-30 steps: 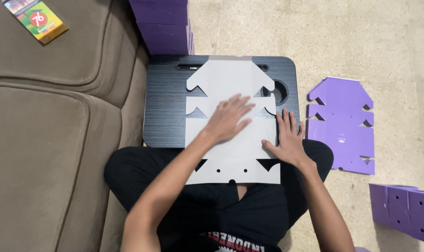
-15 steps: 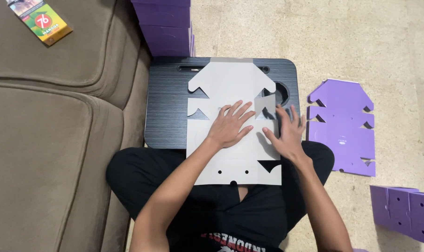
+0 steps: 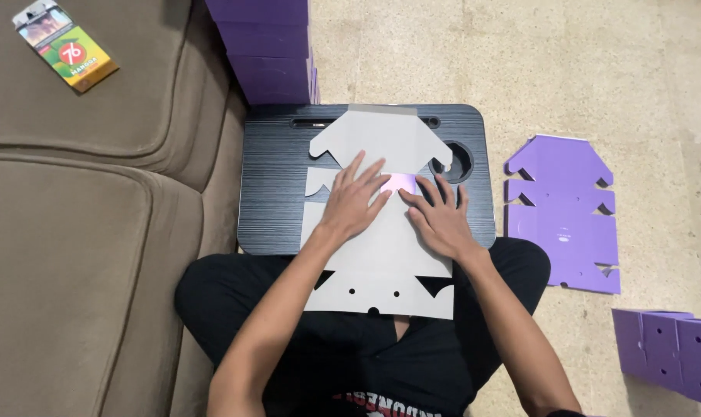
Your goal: The person assembles a flat purple cardboard box by folding and interlocking its tabs. They press down on the creases, fold the side flaps, and lock the tabs to form a three-dimensional box.
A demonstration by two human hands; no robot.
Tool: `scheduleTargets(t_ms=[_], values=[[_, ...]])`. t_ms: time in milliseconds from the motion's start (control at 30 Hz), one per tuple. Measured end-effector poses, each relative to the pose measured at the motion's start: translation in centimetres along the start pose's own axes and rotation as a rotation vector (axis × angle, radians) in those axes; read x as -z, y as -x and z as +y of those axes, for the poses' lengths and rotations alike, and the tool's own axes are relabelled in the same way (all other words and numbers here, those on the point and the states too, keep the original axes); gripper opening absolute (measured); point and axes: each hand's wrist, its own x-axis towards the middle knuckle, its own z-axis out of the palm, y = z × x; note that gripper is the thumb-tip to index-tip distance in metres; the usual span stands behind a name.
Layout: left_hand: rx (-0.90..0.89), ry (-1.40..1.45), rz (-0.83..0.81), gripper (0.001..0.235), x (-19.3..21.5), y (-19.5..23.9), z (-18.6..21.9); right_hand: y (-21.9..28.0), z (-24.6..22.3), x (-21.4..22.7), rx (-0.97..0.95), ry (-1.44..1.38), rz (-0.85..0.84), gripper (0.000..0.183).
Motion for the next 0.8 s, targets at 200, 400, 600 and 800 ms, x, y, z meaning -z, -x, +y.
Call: scheduleTargets(t_ms=[200, 400, 600, 800], values=[[-0.073, -0.333, -0.234, 0.067, -0.5, 0.6, -1.3, -3.0, 1.6, -0.9, -0.017, -0.044, 0.104, 0.033], [-0.083, -0.423, -0.225, 0.078, -0.3, 1.1, -0.4, -7.7, 3.5, -0.8, -0.106, -0.243, 0.467, 0.049], [-0.092, -0.477, -0.191, 0.079, -1.4, 1.4, -0.4, -6.4, 1.9, 1.3, -0.249, -0.342, 0.227, 0.081], [-0.147, -0.547, -0.185, 0.071, -1.7, 1.2, -0.6, -6.6, 2.0, 1.4, -0.23, -0.366, 0.268, 0.085]])
